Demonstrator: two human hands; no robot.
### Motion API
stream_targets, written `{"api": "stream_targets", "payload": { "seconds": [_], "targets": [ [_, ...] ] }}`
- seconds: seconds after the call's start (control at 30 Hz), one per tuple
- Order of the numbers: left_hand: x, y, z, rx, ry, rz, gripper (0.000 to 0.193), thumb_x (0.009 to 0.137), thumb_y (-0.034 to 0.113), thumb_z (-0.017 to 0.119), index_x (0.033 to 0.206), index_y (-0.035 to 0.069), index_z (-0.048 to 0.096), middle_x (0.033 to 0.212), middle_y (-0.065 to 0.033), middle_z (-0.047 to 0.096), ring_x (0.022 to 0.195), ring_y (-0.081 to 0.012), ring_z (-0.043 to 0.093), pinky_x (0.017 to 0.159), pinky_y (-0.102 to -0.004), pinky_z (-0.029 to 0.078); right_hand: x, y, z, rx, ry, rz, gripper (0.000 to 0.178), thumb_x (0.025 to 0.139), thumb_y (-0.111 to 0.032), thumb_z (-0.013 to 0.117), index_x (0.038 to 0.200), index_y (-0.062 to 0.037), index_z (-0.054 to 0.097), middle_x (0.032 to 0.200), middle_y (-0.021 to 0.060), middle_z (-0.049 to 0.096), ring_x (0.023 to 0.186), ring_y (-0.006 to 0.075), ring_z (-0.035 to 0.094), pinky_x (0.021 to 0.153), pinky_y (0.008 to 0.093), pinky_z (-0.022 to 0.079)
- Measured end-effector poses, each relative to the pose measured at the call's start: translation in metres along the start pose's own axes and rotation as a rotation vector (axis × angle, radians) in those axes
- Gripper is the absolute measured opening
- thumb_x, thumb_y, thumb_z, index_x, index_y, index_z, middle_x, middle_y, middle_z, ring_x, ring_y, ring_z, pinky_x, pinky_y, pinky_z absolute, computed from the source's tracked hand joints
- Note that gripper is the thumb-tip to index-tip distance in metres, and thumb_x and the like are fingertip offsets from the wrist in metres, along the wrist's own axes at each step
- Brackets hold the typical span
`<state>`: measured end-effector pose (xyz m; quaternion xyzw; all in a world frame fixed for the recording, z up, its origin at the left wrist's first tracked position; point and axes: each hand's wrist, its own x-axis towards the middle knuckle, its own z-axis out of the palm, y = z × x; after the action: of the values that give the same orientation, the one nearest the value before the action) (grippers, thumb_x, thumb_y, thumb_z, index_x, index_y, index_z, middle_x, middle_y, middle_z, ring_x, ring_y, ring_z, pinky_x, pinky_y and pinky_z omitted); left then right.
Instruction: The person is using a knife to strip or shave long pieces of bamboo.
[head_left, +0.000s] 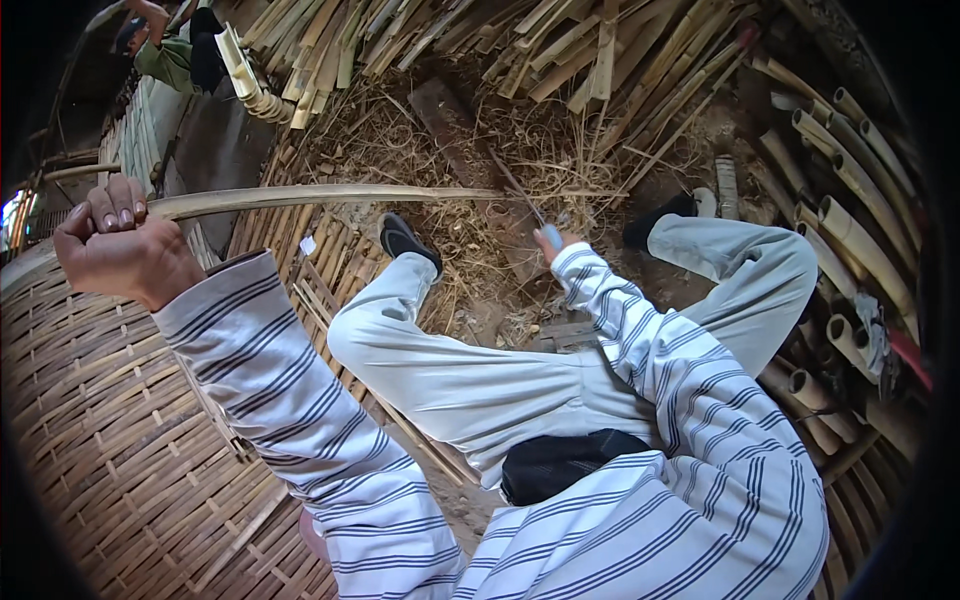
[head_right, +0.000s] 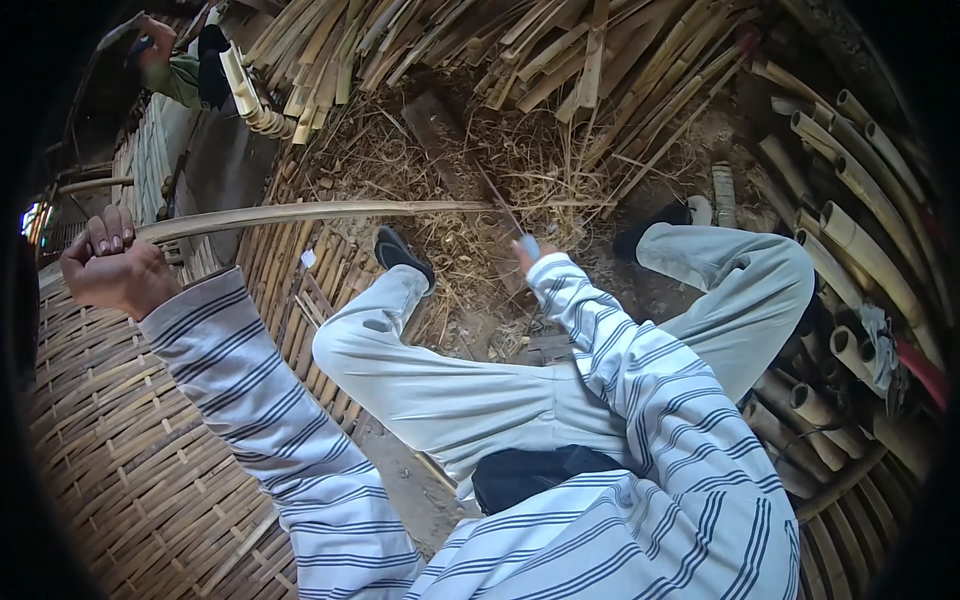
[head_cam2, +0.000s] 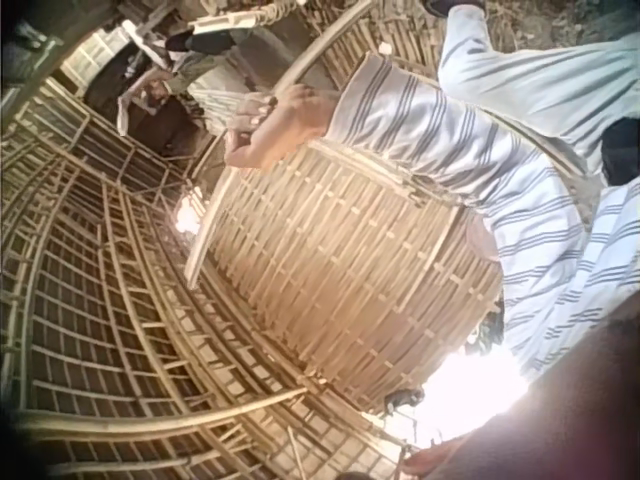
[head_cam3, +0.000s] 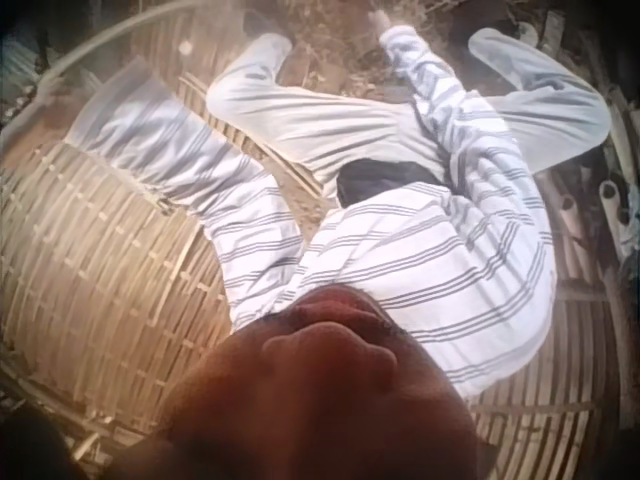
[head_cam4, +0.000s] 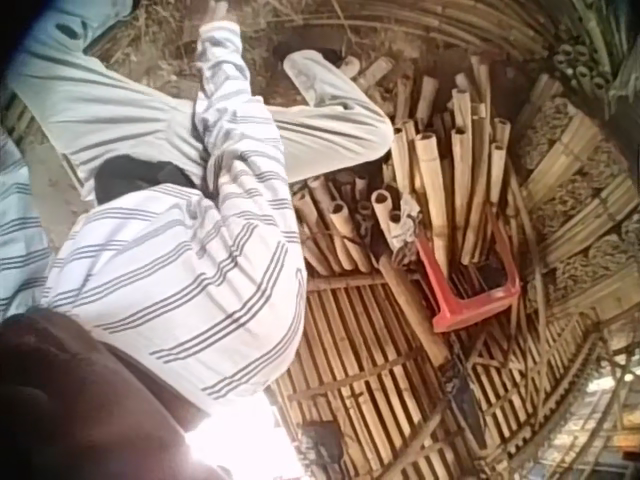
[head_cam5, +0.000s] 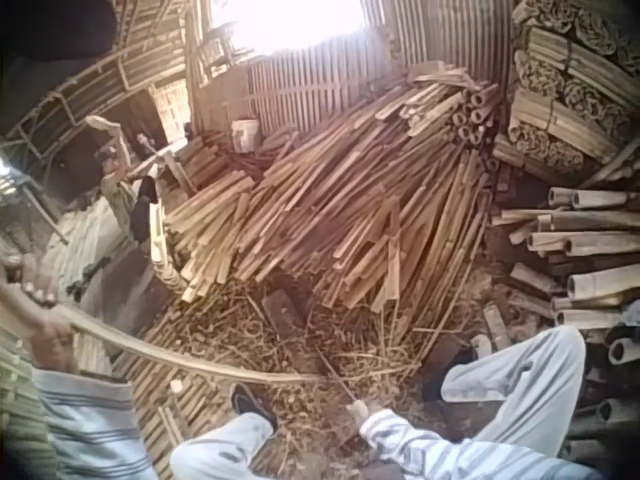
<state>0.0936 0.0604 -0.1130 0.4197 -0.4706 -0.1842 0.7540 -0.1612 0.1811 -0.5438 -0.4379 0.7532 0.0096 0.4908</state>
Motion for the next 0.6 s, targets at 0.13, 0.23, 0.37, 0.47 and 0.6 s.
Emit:
{"api": "stream_targets", "payload": {
  "seconds": [0.13, 0.23, 0.37, 0.47, 0.6],
  "targets": [
    [-0.002, 0.004, -0.010, -0.004, -0.025, 0.027, 0.024, 0.066, 0.013, 0.037, 0.053, 0.017, 0.017, 0.048, -0.0005, 0.021, 0.043, -0.0114, 0.020, 0.045, -0.0260, 0.020, -0.064, -0.065, -0.039, 0.439, 0.352, -0.344, 0.072, 0.084, -0.065, 0.029, 0.098, -0.0008, 0.058, 0.083, 0.0230, 0.061, 0.083, 0.0393, 0.060, 0.075, 0.0456, 0.045],
    [-0.001, 0.013, -0.026, 0.030, -0.072, 0.028, 0.024, 0.064, 0.014, 0.037, 0.053, 0.017, 0.016, 0.048, -0.0007, 0.021, 0.043, -0.0117, 0.020, 0.044, -0.0263, 0.020, -0.078, -0.072, -0.043, 0.461, 0.326, -0.505, 0.060, 0.086, -0.060, 0.032, 0.096, -0.0065, 0.057, 0.069, 0.0185, 0.060, 0.070, 0.0333, 0.062, 0.062, 0.0401, 0.049],
    [-0.024, 0.014, 0.012, -0.044, -0.053, 0.041, 0.023, 0.060, 0.014, 0.037, 0.053, 0.018, 0.016, 0.048, -0.0008, 0.021, 0.043, -0.0114, 0.019, 0.043, -0.0264, 0.019, 0.036, 0.065, 0.053, -0.001, 0.271, -0.160, 0.069, 0.084, -0.064, 0.029, 0.102, -0.0041, 0.059, 0.084, 0.0241, 0.062, 0.085, 0.0387, 0.060, 0.074, 0.0422, 0.047],
    [-0.032, 0.024, -0.012, -0.024, 0.058, 0.033, 0.024, 0.060, 0.014, 0.038, 0.052, 0.018, 0.016, 0.047, -0.0008, 0.021, 0.042, -0.0108, 0.018, 0.040, -0.0256, 0.015, 0.028, 0.037, 0.080, -0.060, 0.096, 0.085, 0.074, 0.082, -0.065, 0.036, 0.108, 0.0006, 0.057, 0.104, 0.0242, 0.059, 0.098, 0.0376, 0.056, 0.086, 0.0420, 0.043],
    [-0.039, 0.033, -0.023, -0.019, 0.043, 0.055, 0.021, 0.064, 0.015, 0.037, 0.051, 0.017, 0.021, 0.045, -0.0002, 0.025, 0.039, -0.0098, 0.022, 0.039, -0.0236, 0.018, 0.012, 0.021, 0.054, -0.037, -0.035, 0.125, 0.073, 0.082, -0.063, 0.037, 0.116, -0.0002, 0.053, 0.115, 0.0242, 0.053, 0.106, 0.0377, 0.052, 0.091, 0.0421, 0.040]
  ]
}}
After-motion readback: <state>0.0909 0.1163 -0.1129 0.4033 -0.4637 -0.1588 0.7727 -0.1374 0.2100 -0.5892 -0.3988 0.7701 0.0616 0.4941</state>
